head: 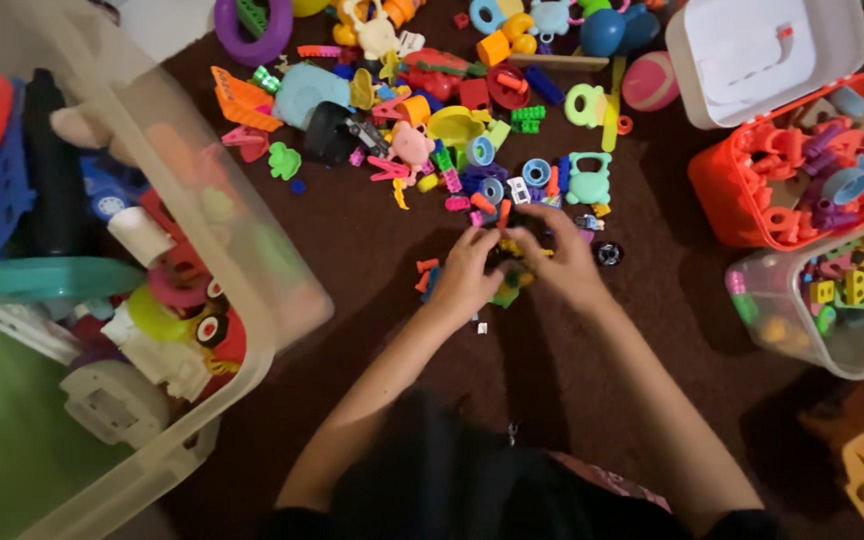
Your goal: The person sits on a carpeted floor and sorts a large pile of colorful plastic toys into several nearby storage bins. They pick up individual pieces, separate them by type or color, and place them into different containers.
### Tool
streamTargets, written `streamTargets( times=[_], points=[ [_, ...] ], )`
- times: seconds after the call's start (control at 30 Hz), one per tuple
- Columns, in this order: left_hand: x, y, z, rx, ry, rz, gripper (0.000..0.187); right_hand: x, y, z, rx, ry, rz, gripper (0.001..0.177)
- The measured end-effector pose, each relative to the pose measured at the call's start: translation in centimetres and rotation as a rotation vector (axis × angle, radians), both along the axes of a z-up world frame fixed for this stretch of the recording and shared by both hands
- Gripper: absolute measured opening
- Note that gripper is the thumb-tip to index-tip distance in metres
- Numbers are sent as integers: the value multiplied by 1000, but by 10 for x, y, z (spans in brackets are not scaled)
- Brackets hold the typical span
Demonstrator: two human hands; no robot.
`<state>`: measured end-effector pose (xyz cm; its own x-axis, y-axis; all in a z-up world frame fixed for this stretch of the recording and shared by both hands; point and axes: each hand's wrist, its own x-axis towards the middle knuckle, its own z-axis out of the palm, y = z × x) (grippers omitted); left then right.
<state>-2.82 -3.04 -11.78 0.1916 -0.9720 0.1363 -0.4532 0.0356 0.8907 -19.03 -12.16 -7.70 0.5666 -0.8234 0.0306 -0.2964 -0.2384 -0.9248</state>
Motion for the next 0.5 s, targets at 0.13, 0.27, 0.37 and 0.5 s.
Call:
streamTargets(
  times=[0.13,0.27,0.37,0.5],
  points=[
    [15,0,39,-12,-7,-26,35,-3,0,8,-194,133,22,32],
    [34,-2,60,169,-96,16,21,-15,-1,20,-152,175,-86,28],
    [45,-6,60,16,-206,53,16,-22,-3,35,33,141,-191,29],
    [56,-9,38,-115,-182,158,21,-27,1,54,116,167,-236,29]
  ],
)
